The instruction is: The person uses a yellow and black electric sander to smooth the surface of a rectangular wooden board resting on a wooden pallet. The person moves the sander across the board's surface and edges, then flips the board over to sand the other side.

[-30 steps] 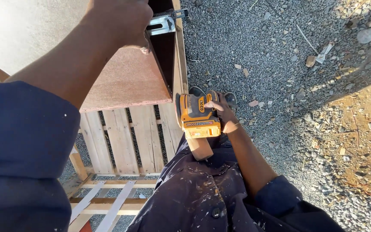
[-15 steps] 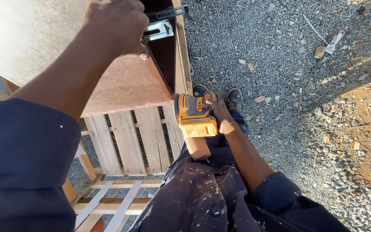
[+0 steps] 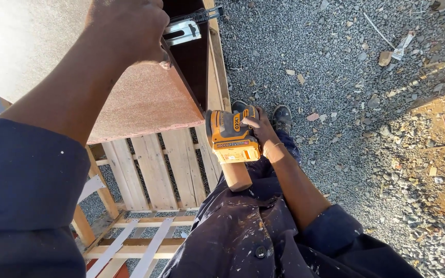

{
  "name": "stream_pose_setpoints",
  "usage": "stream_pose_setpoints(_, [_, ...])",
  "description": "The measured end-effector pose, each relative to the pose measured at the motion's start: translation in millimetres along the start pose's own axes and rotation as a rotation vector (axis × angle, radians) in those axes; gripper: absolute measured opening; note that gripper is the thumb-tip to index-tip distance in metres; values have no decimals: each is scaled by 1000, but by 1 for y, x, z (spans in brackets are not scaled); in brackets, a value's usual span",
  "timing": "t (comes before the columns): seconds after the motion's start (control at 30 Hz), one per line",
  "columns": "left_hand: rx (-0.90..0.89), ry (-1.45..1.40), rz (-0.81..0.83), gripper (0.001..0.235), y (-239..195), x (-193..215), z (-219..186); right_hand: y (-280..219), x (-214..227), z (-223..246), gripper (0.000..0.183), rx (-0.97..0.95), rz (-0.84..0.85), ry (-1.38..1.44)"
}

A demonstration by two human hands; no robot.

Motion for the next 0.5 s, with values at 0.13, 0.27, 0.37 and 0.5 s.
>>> stream_pose_setpoints(0.13, [-4,-71,-4,48,-2,2,1,23,15,-27,64,-17,4,40])
stream_pose_setpoints(0.27, [-12,-61,-35,52,-3,4,-1,26,23,-33,70,-44,-7,106])
stream_pose_setpoints(0.37, [-11,-89,-20,48,-6,4,-3,11,13,-17,62,-44,4,82])
stream_pose_setpoints(0.5, [4,-136,-21,42,-4,2,0,-5,-7,2,77,-84,15,83])
Point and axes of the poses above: each hand's wrist, its own y-axis towards the middle knuckle, its own x-axis out of the back of the hand, z = x × y, the point moved 9 cm from there along y, towards the middle knuckle, and after that the axes turned 7 degrees about x, right-handed, at the moved point
